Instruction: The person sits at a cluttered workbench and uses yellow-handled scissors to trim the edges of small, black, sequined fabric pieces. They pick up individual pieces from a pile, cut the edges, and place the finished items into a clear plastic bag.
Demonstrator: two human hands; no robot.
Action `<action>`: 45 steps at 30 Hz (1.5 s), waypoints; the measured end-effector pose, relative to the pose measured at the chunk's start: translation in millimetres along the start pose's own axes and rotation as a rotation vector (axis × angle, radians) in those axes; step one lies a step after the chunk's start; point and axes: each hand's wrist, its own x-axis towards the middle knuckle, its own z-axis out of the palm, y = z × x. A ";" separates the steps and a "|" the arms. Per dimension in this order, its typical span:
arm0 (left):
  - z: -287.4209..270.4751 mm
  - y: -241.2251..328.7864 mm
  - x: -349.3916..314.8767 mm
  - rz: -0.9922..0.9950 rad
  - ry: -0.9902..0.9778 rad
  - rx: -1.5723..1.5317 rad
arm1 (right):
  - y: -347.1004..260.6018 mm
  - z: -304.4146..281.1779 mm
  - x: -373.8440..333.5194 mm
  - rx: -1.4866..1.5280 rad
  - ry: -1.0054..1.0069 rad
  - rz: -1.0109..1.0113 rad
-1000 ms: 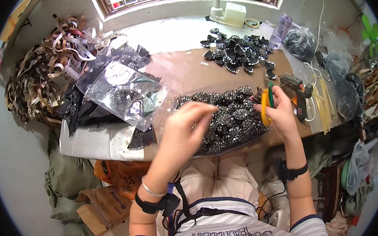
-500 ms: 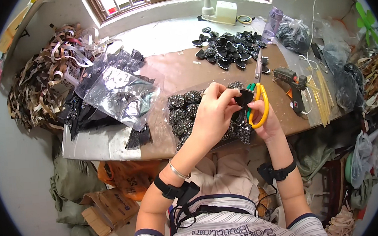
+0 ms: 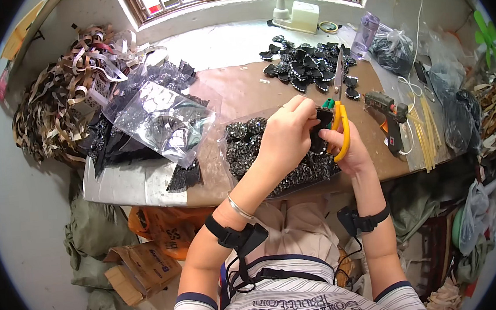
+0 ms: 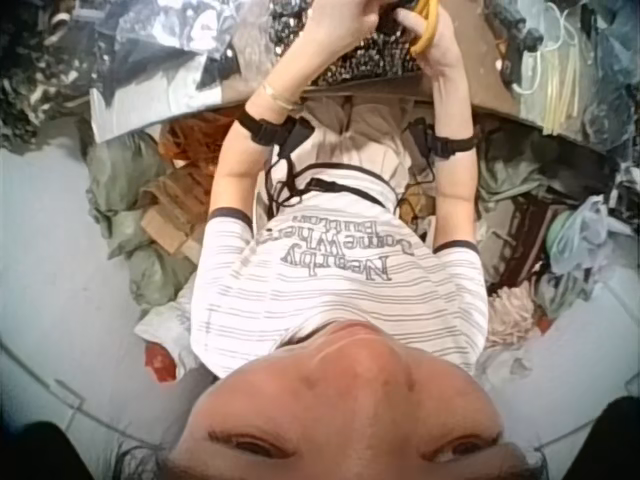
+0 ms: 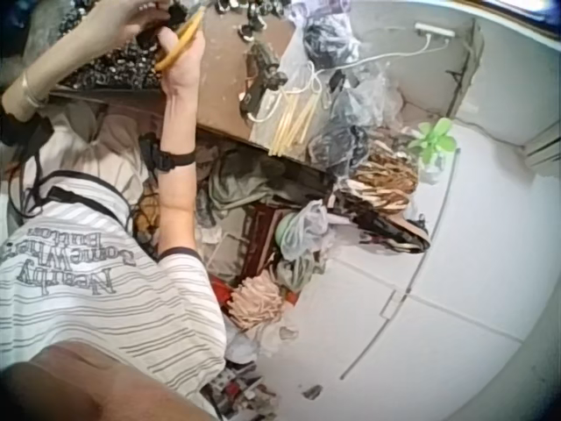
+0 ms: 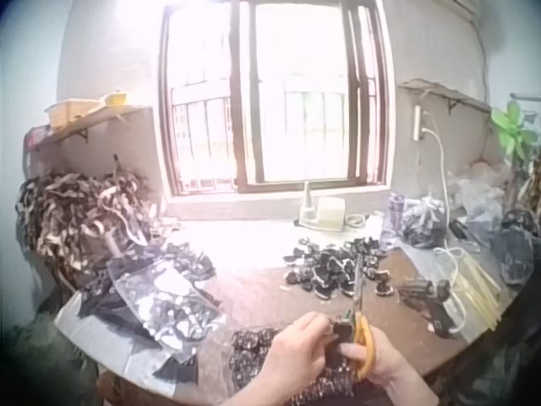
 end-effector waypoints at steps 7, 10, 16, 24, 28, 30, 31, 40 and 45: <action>-6.2 -3.7 14.3 -0.235 0.078 -0.067 | -1.7 -0.5 4.0 -0.052 -0.128 0.066; -47.1 -15.5 53.0 -0.195 0.352 -0.307 | 26.4 -3.4 -0.8 -0.002 -0.240 0.170; -100.8 -39.2 63.3 -0.322 0.234 -0.102 | 23.7 -6.6 6.1 0.236 0.006 -0.019; -115.6 -69.5 -8.2 -0.452 0.038 0.134 | 23.2 -14.7 20.0 0.677 -0.006 -0.055; -20.4 -17.5 -39.2 -0.613 -0.205 -0.577 | 23.5 9.1 18.5 0.707 -0.055 -0.028; -10.4 -16.6 -39.7 -0.701 -0.249 -0.928 | 21.8 15.7 18.0 0.612 -0.004 -0.025; -12.1 -13.4 -36.1 -0.760 -0.200 -1.058 | 15.7 19.4 18.0 0.659 -0.057 -0.003; -31.1 -13.8 -35.9 -0.856 -0.036 -1.179 | -1.0 22.9 34.9 0.445 0.028 -0.198; -31.4 -7.4 -42.4 -0.781 0.044 -1.097 | 0.7 31.9 32.6 0.358 0.131 -0.239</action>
